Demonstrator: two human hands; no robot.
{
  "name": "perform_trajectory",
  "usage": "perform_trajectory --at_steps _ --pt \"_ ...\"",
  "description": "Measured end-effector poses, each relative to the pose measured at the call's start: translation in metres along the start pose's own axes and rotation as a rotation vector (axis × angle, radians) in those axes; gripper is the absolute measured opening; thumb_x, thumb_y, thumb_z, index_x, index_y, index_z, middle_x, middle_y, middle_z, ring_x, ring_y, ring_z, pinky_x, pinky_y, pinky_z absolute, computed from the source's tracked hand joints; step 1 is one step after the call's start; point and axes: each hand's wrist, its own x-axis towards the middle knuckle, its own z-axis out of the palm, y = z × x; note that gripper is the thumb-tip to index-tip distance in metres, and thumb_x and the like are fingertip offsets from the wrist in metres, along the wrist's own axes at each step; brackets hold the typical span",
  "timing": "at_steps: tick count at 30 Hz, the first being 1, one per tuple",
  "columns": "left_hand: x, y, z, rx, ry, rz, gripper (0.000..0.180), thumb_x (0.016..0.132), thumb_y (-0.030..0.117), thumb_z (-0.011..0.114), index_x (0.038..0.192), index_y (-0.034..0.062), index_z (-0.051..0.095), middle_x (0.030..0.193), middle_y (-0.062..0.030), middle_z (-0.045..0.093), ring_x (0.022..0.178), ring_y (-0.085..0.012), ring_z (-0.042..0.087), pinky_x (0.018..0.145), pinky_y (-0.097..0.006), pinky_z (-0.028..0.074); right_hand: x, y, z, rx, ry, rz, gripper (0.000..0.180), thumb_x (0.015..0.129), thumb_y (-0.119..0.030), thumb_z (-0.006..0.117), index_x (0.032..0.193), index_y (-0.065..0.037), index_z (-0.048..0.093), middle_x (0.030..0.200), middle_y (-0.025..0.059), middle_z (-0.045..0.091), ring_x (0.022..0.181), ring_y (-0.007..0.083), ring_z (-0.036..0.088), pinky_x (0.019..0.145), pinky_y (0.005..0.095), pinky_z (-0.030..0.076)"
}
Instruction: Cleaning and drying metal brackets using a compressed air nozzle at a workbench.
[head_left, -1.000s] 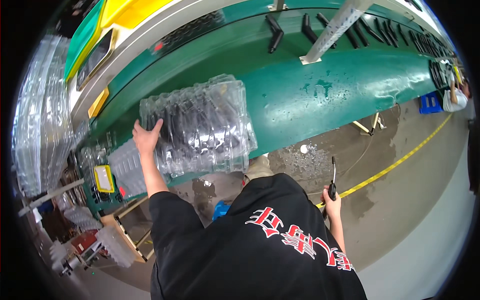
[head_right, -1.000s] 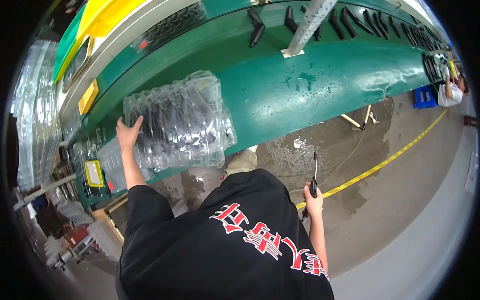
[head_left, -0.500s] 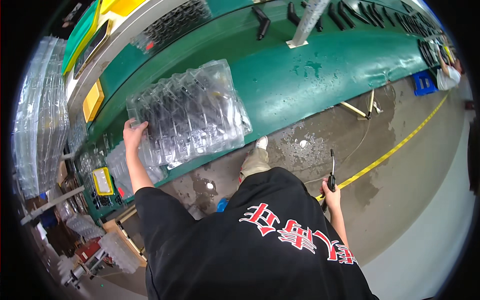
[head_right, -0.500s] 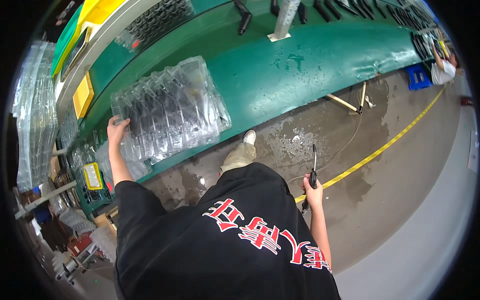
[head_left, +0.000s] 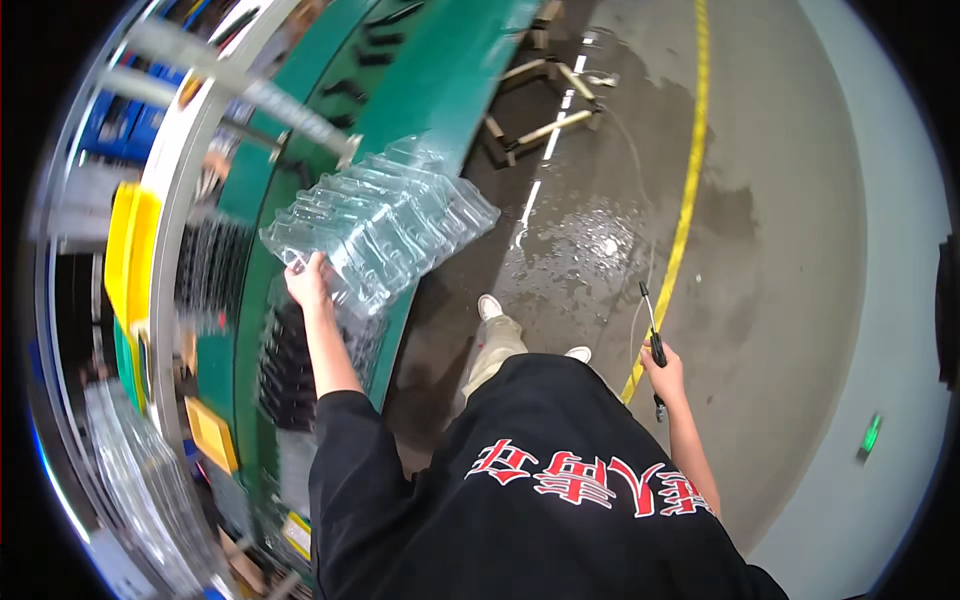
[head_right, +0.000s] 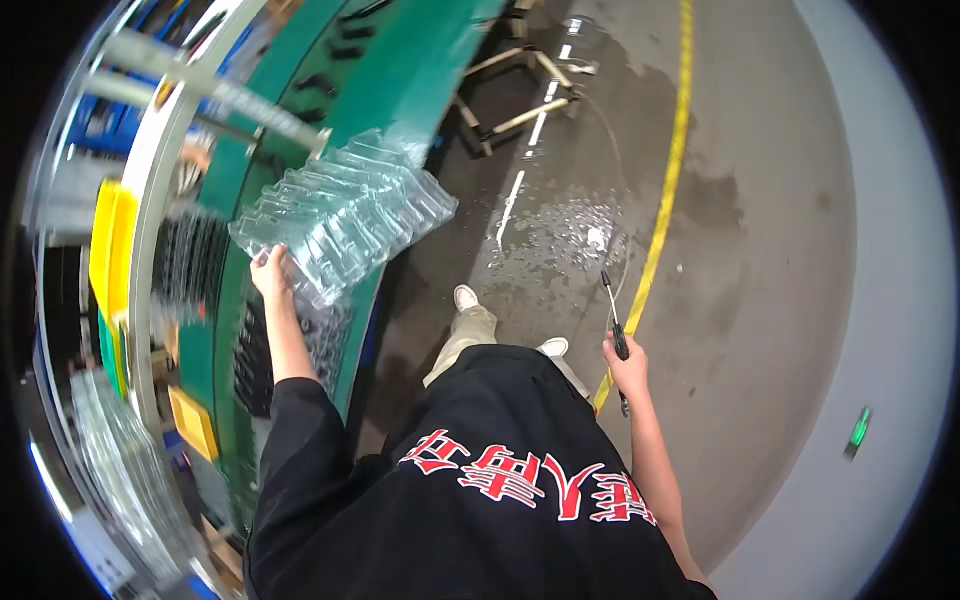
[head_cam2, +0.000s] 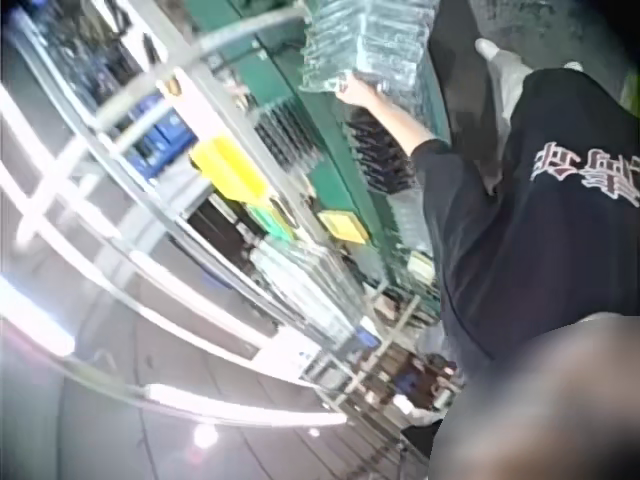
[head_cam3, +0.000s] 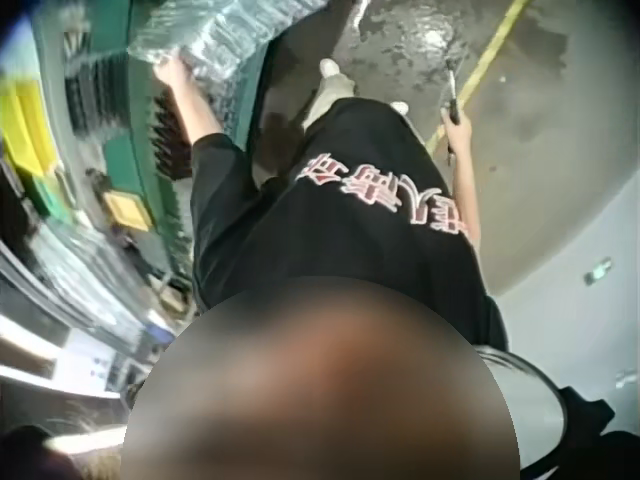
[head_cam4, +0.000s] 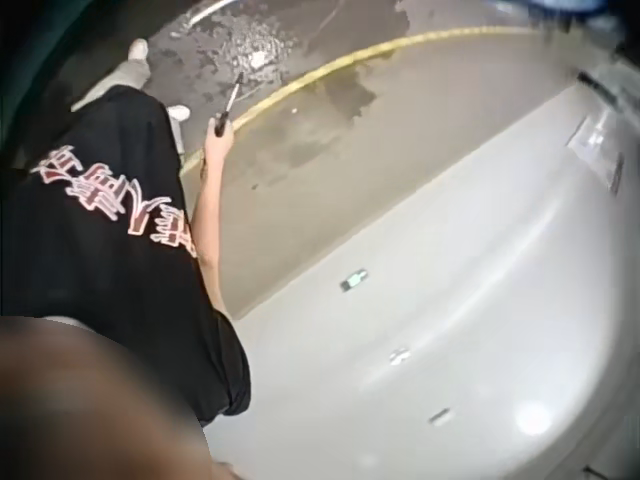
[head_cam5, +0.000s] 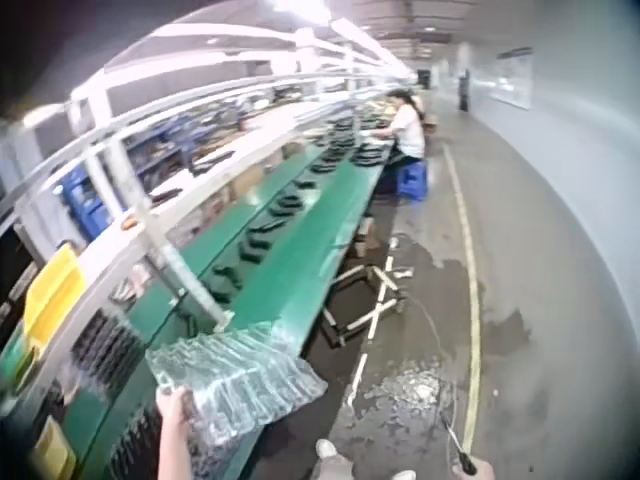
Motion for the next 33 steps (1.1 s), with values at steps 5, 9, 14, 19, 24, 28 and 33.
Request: perform_trajectory --at_steps 5,9,14,19,24,28,33 --pt "0.018 0.024 0.169 0.195 -0.042 0.367 0.054 0.071 0.017 0.078 0.116 0.0036 0.050 0.081 -0.0068 0.063 0.062 -0.0141 0.058 0.055 -0.024 0.048 -0.044 0.045 -0.016 0.067 0.202 0.014 0.024 0.087 -0.019 0.068 0.107 -0.006 0.070 0.074 0.0021 0.064 0.064 0.0144 0.057 0.064 0.0290 0.048" --pt "-0.071 0.118 0.313 0.324 -0.059 0.588 0.057 0.067 0.027 0.074 0.117 0.0085 0.053 0.088 -0.0067 0.068 0.082 -0.0258 0.066 0.080 -0.037 0.051 -0.069 0.058 -0.010 0.217 0.395 0.117 0.024 0.087 -0.019 0.068 0.108 -0.006 0.070 0.075 0.0024 0.065 0.064 0.0142 0.058 0.064 0.0291 0.048" --pt "-0.120 0.193 0.427 0.273 -0.093 0.950 0.053 0.068 0.026 0.074 0.115 0.0121 0.054 0.091 -0.0021 0.066 0.080 -0.0249 0.066 0.078 -0.037 0.051 -0.090 0.043 0.015 0.483 0.609 0.147 0.024 0.088 -0.018 0.068 0.109 -0.006 0.070 0.076 0.0024 0.066 0.065 0.0134 0.058 0.064 0.0291 0.048" --pt "-0.153 0.251 0.513 0.253 -0.072 1.261 0.051 0.070 0.030 0.075 0.116 0.0137 0.056 0.096 0.0014 0.066 0.082 -0.0226 0.067 0.076 -0.038 0.052 -0.106 0.007 0.034 0.580 0.739 0.153 0.022 0.091 -0.015 0.065 0.110 -0.004 0.068 0.080 0.0028 0.066 0.069 0.0123 0.060 0.067 0.0257 0.049" --pt "-0.186 0.285 0.559 0.294 -0.116 1.493 0.051 0.072 0.034 0.076 0.115 0.0143 0.058 0.097 0.0020 0.066 0.083 -0.0216 0.067 0.073 -0.038 0.053 -0.117 0.002 0.053 0.513 0.791 0.151 0.022 0.092 -0.013 0.064 0.111 -0.004 0.068 0.082 0.0030 0.066 0.072 0.0123 0.062 0.069 0.0245 0.049" --pt "-0.200 0.295 0.576 0.295 -0.139 1.487 0.052 0.072 0.034 0.077 0.115 0.0129 0.057 0.096 0.0016 0.065 0.080 -0.0213 0.067 0.070 -0.038 0.053 -0.122 -0.005 0.054 0.489 0.818 0.156 0.022 0.092 -0.013 0.064 0.112 -0.004 0.068 0.082 0.0030 0.066 0.073 0.0123 0.062 0.070 0.0243 0.050" --pt "-0.217 0.299 0.576 0.269 -0.162 1.318 0.055 0.073 0.037 0.077 0.115 0.0087 0.055 0.097 -0.0022 0.065 0.082 -0.0228 0.067 0.072 -0.038 0.053 -0.124 -0.002 0.050 0.507 0.848 0.163 0.021 0.092 -0.012 0.064 0.111 -0.004 0.068 0.082 0.0030 0.066 0.074 0.0121 0.062 0.070 0.0243 0.050"
